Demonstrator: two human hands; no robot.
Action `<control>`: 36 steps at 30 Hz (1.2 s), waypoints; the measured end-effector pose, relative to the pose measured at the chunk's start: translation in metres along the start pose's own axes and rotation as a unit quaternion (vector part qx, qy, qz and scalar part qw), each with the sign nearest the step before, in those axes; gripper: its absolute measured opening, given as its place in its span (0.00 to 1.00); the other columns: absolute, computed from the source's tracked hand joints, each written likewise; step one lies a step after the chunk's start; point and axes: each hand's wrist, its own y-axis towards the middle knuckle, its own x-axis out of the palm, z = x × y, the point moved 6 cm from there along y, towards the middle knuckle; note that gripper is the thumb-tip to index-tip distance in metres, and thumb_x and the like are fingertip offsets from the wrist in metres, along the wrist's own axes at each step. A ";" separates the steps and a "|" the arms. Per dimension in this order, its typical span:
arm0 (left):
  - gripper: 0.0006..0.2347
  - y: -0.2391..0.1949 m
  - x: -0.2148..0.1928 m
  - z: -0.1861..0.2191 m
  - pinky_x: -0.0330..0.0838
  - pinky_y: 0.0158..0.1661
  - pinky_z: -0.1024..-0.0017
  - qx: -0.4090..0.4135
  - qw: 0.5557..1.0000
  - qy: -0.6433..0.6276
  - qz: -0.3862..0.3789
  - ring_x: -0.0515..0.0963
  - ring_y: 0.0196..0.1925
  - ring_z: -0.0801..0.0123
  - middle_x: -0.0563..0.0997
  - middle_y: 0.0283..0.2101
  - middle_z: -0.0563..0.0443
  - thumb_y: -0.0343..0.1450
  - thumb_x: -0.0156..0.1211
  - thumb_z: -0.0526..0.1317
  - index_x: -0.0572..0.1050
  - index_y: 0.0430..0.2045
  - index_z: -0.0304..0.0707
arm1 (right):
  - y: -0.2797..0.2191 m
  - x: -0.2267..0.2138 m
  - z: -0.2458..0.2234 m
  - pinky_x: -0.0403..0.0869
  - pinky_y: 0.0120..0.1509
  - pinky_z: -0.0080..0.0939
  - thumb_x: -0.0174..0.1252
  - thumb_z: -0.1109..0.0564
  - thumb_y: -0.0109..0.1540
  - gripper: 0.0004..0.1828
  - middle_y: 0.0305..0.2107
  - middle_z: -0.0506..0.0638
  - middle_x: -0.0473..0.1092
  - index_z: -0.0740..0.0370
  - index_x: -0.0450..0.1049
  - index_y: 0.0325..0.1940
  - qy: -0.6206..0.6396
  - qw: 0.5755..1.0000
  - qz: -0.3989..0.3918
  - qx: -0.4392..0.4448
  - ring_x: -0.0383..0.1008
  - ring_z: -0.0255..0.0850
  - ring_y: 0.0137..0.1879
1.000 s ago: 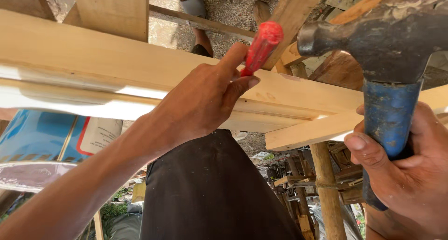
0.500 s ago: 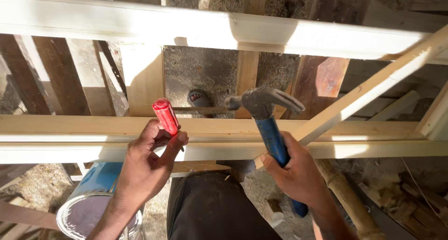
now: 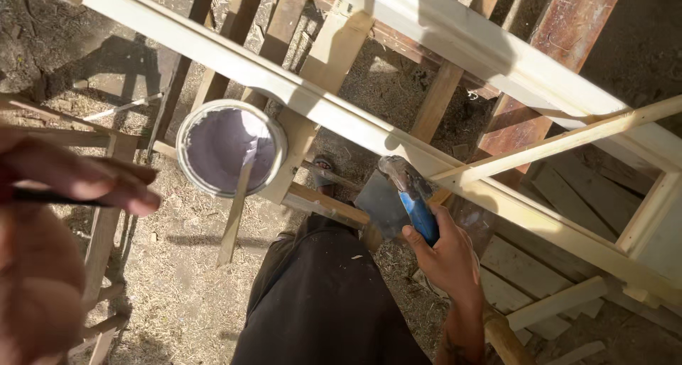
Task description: The person uses a hammer and a red-handled punch to drive fasteners into a wooden frame. They repeatedly position the punch and strike it to secure the frame components together.
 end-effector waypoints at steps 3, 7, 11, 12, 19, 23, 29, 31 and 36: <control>0.06 -0.094 -0.076 -0.018 0.74 0.28 0.73 -0.026 0.987 -0.061 0.149 0.78 0.27 0.71 0.82 0.33 0.43 0.82 0.54 0.35 0.73 0.47 0.29 | -0.021 0.039 0.015 0.69 0.31 0.43 0.52 0.42 0.63 0.32 0.24 0.52 0.72 0.61 0.66 0.66 0.114 0.987 -0.109 0.016 0.69 0.39 0.24; 0.06 -0.215 -0.157 -0.040 0.77 0.32 0.71 -0.053 0.949 -0.128 0.283 0.79 0.30 0.69 0.80 0.35 0.42 0.84 0.52 0.35 0.72 0.46 0.27 | -0.075 0.101 0.038 0.70 0.31 0.41 0.42 0.48 0.66 0.31 0.28 0.52 0.73 0.64 0.60 0.71 0.222 0.944 -0.236 0.064 0.68 0.37 0.26; 0.07 -0.347 -0.186 -0.078 0.80 0.36 0.70 -0.125 0.899 -0.166 0.385 0.80 0.33 0.67 0.79 0.37 0.41 0.86 0.50 0.35 0.71 0.46 0.26 | -0.106 0.191 0.031 0.69 0.31 0.39 0.40 0.48 0.69 0.29 0.26 0.53 0.70 0.68 0.67 0.69 0.173 0.914 -0.366 0.013 0.66 0.37 0.25; 0.07 -0.382 -0.189 -0.089 0.80 0.38 0.69 -0.174 0.883 -0.165 0.403 0.80 0.32 0.66 0.79 0.35 0.41 0.86 0.50 0.34 0.71 0.47 0.25 | -0.118 0.208 0.031 0.71 0.33 0.38 0.40 0.49 0.68 0.29 0.28 0.52 0.71 0.66 0.67 0.69 0.123 0.922 -0.367 0.010 0.68 0.37 0.26; 0.08 -0.496 -0.267 -0.114 0.82 0.41 0.66 -0.223 0.839 -0.162 0.469 0.81 0.33 0.65 0.80 0.36 0.40 0.87 0.49 0.36 0.72 0.49 0.25 | -0.159 0.296 -0.087 0.76 0.39 0.45 0.46 0.51 0.68 0.26 0.30 0.52 0.74 0.58 0.66 0.70 -0.074 0.918 -0.376 -0.103 0.75 0.38 0.33; 0.06 -0.498 -0.286 -0.135 0.82 0.41 0.65 -0.192 0.813 -0.220 0.504 0.82 0.34 0.62 0.80 0.38 0.42 0.83 0.49 0.34 0.72 0.48 0.30 | -0.190 0.290 -0.196 0.77 0.57 0.51 0.65 0.52 0.66 0.26 0.47 0.56 0.76 0.66 0.70 0.64 0.115 0.848 -0.316 -0.409 0.79 0.43 0.52; 0.03 -0.464 -0.265 -0.209 0.56 0.22 0.75 -0.203 0.749 -0.340 0.531 0.62 0.23 0.75 0.70 0.30 0.54 0.73 0.46 0.35 0.69 0.36 0.39 | -0.159 0.400 -0.243 0.73 0.45 0.50 0.65 0.50 0.54 0.23 0.33 0.58 0.75 0.61 0.72 0.49 -0.157 0.863 -0.411 -0.247 0.78 0.49 0.40; 0.05 -0.447 -0.267 -0.227 0.53 0.19 0.78 -0.231 0.747 -0.349 0.516 0.59 0.20 0.78 0.68 0.27 0.55 0.74 0.45 0.38 0.69 0.35 0.39 | -0.150 0.448 -0.253 0.71 0.44 0.53 0.64 0.49 0.55 0.18 0.30 0.60 0.74 0.64 0.72 0.40 -0.152 0.863 -0.416 -0.244 0.76 0.51 0.39; 0.09 -0.411 -0.290 -0.251 0.47 0.17 0.77 -0.390 0.710 -0.302 0.503 0.54 0.16 0.80 0.65 0.23 0.59 0.77 0.42 0.43 0.70 0.35 0.41 | -0.131 0.510 -0.295 0.70 0.39 0.51 0.63 0.45 0.57 0.19 0.23 0.57 0.72 0.64 0.72 0.34 -0.074 0.880 -0.431 -0.186 0.75 0.49 0.31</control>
